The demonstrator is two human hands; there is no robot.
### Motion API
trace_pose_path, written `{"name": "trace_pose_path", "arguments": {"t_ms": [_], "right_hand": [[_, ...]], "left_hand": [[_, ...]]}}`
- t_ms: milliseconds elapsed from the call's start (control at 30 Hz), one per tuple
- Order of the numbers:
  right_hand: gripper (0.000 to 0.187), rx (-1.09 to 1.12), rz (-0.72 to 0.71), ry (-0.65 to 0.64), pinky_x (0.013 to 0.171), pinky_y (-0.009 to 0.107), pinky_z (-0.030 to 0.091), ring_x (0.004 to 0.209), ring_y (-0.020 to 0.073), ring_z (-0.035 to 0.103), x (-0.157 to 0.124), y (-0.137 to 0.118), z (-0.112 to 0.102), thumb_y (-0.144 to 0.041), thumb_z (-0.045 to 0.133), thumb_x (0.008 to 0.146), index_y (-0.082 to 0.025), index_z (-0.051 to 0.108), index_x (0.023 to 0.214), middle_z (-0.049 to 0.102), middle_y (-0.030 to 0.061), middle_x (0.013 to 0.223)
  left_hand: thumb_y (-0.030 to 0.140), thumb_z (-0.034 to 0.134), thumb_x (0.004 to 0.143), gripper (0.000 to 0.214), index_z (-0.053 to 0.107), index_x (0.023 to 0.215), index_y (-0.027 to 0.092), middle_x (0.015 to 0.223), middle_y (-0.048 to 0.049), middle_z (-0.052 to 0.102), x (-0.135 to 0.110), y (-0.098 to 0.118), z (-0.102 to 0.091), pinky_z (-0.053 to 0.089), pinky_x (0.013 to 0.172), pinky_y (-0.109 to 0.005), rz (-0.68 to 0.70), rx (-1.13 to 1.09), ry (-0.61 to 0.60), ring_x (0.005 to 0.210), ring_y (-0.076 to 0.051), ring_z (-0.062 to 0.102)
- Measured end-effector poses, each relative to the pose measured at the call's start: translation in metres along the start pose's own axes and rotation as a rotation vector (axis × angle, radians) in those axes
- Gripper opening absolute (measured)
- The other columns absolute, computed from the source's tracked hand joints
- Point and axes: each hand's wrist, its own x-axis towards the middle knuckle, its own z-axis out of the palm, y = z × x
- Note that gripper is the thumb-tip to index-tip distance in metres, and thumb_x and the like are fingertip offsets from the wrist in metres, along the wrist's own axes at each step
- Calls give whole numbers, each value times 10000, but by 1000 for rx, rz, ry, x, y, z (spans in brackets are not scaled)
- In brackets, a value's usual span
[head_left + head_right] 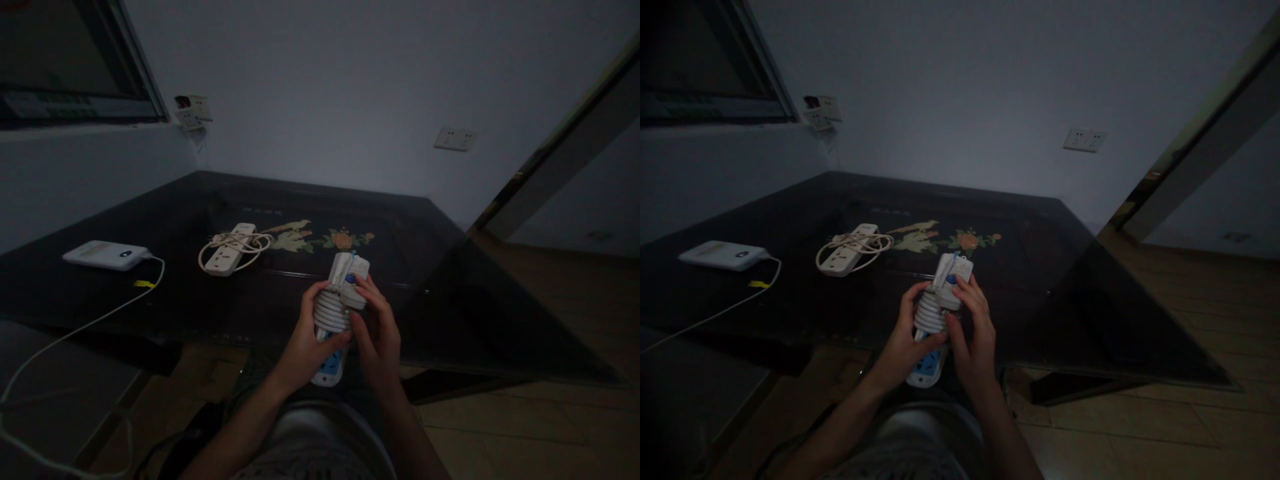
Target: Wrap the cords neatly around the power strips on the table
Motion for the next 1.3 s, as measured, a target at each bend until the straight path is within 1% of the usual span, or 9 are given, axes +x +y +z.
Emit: {"name": "trace_pose_path", "arguments": {"t_ms": [367, 567, 667, 800, 900, 1000, 1100, 1200, 1300], "right_hand": [[355, 71, 48, -12, 1124, 522, 266, 1370, 238, 321, -1, 1, 2, -188, 494, 921, -297, 526, 1257, 445, 39, 1424], [452, 162, 179, 65, 1063, 452, 401, 1345, 227, 370, -6, 1, 2, -254, 478, 935, -328, 411, 1376, 384, 38, 1467], [469, 134, 226, 48, 1032, 431, 438, 1341, 230, 375, -16, 3, 4, -279, 487, 930, -314, 388, 1387, 364, 58, 1474], [648, 1, 220, -59, 1056, 475, 394, 1341, 270, 363, -25, 5, 11, -322, 612, 854, -280, 314, 1427, 342, 96, 1477], [760, -97, 197, -74, 1072, 482, 367, 1339, 282, 358, -27, 9, 17, -322, 688, 787, -244, 295, 1433, 354, 120, 1458], [770, -157, 206, -38, 1054, 474, 386, 1318, 279, 383, -28, 14, 20, -291, 678, 782, -224, 280, 1437, 373, 133, 1436], [739, -220, 174, 32, 1019, 469, 421, 1271, 277, 436, -30, 18, 16, -246, 652, 776, -216, 299, 1425, 425, 136, 1385], [717, -270, 79, 42, 988, 450, 450, 1230, 269, 475, -32, 16, 10, -209, 635, 770, -222, 319, 1413, 461, 129, 1343], [715, -266, -23, -32, 1000, 431, 443, 1246, 259, 464, -32, 9, 8, -182, 609, 776, -236, 309, 1422, 455, 114, 1359]], "left_hand": [[335, 723, 740, 714, 310, 1318, 259, 1343, -94, 436, 4, -10, 0, 382, 1024, -390, 51, -8, 32, 1204, -275, 478], [293, 732, 736, 993, 53, 1459, 299, 1350, -105, 484, 8, -7, -3, 361, 1051, -399, -5, -235, -27, 1220, -270, 502], [358, 665, 797, 949, 0, 1474, 348, 1430, -79, 424, 9, -8, -5, 328, 1078, -402, -93, -393, -2, 1250, -257, 484], [444, 613, 822, 832, 86, 1464, 406, 1496, -23, 348, 10, -10, -2, 357, 1061, -404, -208, -619, 90, 1273, -244, 463], [453, 622, 813, 828, 114, 1464, 395, 1497, -6, 352, 8, -9, 3, 340, 1077, -382, -223, -727, 74, 1311, -224, 418], [428, 618, 823, 763, 200, 1455, 347, 1480, -14, 384, 7, -10, 5, 305, 1102, -359, -174, -795, 21, 1333, -203, 387], [434, 604, 832, 603, 389, 1376, 289, 1426, -40, 458, 9, -12, 4, 316, 1092, -359, -123, -792, -23, 1303, -214, 426], [448, 655, 789, 488, 550, 1219, 242, 1315, -53, 565, 12, -11, 1, 380, 1038, -351, -95, -730, 51, 1221, -234, 512], [501, 700, 724, 503, 611, 1118, 201, 1196, -74, 644, 15, -8, 1, 415, 1003, -354, -121, -705, 146, 1166, -256, 557]]}}
